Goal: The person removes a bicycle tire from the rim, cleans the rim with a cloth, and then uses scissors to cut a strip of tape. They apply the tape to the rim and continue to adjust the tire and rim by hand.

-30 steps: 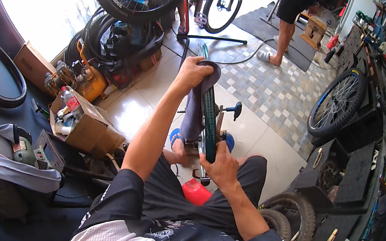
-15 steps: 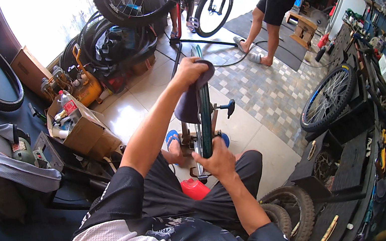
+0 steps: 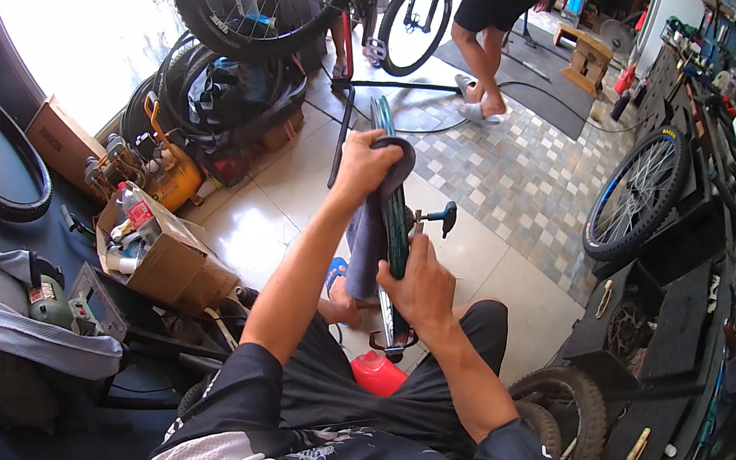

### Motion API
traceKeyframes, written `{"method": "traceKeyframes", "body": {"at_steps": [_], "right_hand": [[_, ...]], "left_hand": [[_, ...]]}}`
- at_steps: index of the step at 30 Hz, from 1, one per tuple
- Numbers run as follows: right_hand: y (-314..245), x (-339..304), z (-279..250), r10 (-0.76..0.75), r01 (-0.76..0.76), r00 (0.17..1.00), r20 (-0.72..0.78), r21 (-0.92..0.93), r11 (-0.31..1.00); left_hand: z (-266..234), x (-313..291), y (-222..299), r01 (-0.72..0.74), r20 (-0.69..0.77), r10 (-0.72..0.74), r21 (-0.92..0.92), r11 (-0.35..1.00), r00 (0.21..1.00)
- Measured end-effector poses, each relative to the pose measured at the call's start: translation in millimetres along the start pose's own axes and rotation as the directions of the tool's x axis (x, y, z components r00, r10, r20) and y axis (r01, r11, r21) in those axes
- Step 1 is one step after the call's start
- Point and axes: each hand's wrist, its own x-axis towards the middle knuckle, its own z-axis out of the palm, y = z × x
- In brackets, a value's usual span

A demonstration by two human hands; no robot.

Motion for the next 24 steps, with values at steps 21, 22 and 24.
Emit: {"method": "traceKeyframes", "body": {"at_steps": [21, 22, 24], "right_hand": [[57, -107, 51, -0.027, 0.030, 0.997, -0.071, 0.041, 0.999], [59, -111, 51, -0.028, 0.030, 0.998, -0.058, 0.024, 0.999], [60, -116, 51, -0.034, 0.034, 0.999, -0.032, -0.008, 0.999]], "left_hand": [[-8, 89, 5, 0.271, 0.235, -0.217, -0.229, 0.935, 0.948], [-7, 91, 5, 0.274, 0.232, -0.222, -0.227, 0.934, 0.947], [-6, 95, 2, 0.269, 0.201, -0.226, -0.218, 0.938, 0.953]]}}
